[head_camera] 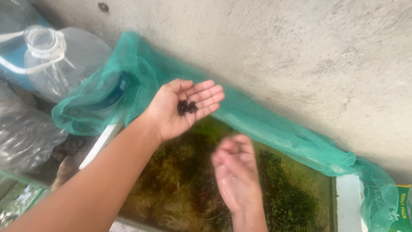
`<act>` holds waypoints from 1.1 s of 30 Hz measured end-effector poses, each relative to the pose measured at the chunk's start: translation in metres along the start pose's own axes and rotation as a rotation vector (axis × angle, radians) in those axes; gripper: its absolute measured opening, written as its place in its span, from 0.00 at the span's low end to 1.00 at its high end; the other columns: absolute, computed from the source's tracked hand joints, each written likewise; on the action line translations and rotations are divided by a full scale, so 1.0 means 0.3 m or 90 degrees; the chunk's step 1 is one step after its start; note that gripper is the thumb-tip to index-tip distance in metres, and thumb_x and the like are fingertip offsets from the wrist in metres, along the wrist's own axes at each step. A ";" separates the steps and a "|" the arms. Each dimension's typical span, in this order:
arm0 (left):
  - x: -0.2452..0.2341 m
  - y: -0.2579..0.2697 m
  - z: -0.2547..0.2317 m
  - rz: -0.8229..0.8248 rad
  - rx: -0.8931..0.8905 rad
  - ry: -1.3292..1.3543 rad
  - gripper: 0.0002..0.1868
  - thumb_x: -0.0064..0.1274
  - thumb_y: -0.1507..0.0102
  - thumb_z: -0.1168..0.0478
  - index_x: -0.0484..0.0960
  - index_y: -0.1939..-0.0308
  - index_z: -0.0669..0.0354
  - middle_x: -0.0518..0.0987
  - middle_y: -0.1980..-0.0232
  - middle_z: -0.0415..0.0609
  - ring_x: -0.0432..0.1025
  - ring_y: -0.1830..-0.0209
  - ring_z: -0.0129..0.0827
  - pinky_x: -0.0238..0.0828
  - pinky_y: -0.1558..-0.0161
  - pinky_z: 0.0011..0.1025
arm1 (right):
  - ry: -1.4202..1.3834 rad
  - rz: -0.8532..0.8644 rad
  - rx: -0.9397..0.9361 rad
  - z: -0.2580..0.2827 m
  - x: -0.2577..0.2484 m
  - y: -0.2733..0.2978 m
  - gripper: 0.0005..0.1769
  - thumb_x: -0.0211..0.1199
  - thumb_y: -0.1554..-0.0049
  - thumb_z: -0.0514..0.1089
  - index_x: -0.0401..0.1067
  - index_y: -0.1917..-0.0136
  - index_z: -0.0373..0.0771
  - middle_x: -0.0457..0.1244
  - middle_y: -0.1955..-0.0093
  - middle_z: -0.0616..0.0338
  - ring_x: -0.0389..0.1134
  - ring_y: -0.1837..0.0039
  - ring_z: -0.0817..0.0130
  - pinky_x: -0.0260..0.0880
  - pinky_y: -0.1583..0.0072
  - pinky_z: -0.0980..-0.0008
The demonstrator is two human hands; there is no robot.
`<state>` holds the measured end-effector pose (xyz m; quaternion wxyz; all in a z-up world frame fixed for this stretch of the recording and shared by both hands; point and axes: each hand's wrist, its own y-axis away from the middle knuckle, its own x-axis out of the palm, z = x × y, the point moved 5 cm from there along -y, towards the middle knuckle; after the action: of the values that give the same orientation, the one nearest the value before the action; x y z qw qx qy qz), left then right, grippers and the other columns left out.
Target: Manually picking small snails or objects from a styrofoam water container filled with plants.
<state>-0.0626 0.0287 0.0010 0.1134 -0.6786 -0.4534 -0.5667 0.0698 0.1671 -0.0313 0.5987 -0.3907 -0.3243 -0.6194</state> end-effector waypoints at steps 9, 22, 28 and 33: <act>0.026 0.026 -0.022 0.003 0.033 -0.040 0.27 0.26 0.31 0.60 0.71 0.38 0.78 0.76 0.36 0.69 0.73 0.35 0.54 0.72 0.34 0.46 | 0.700 0.033 0.276 -0.588 -0.065 0.114 0.17 0.64 0.49 0.28 0.74 0.46 0.37 0.66 0.51 0.62 0.67 0.50 0.76 0.74 0.46 0.77; 0.090 0.012 0.096 -0.012 -0.065 -0.037 0.27 0.25 0.28 0.57 0.73 0.39 0.75 0.78 0.38 0.68 0.74 0.37 0.51 0.72 0.33 0.42 | 0.618 0.148 0.212 -1.108 -0.237 -0.110 0.20 0.63 0.41 0.36 0.71 0.36 0.34 0.65 0.45 0.59 0.67 0.48 0.73 0.69 0.47 0.74; 0.070 0.003 0.072 -0.003 -0.062 -0.028 0.29 0.24 0.29 0.57 0.71 0.37 0.77 0.77 0.37 0.69 0.73 0.36 0.52 0.72 0.33 0.42 | 0.717 0.154 0.201 -0.978 -0.008 -0.135 0.21 0.60 0.40 0.36 0.72 0.33 0.37 0.66 0.43 0.63 0.69 0.48 0.74 0.70 0.45 0.74; 0.032 0.055 -0.024 -0.009 -0.037 -0.035 0.28 0.25 0.29 0.58 0.70 0.36 0.77 0.76 0.37 0.68 0.72 0.35 0.52 0.71 0.33 0.43 | 0.652 0.149 0.178 -0.989 -0.118 -0.122 0.18 0.57 0.38 0.37 0.72 0.34 0.39 0.67 0.45 0.63 0.68 0.48 0.73 0.70 0.45 0.71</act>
<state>-0.0556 0.0192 0.0177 0.0771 -0.6938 -0.4445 -0.5614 0.0042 -0.0710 -0.2034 0.7915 0.0111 -0.0248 -0.6106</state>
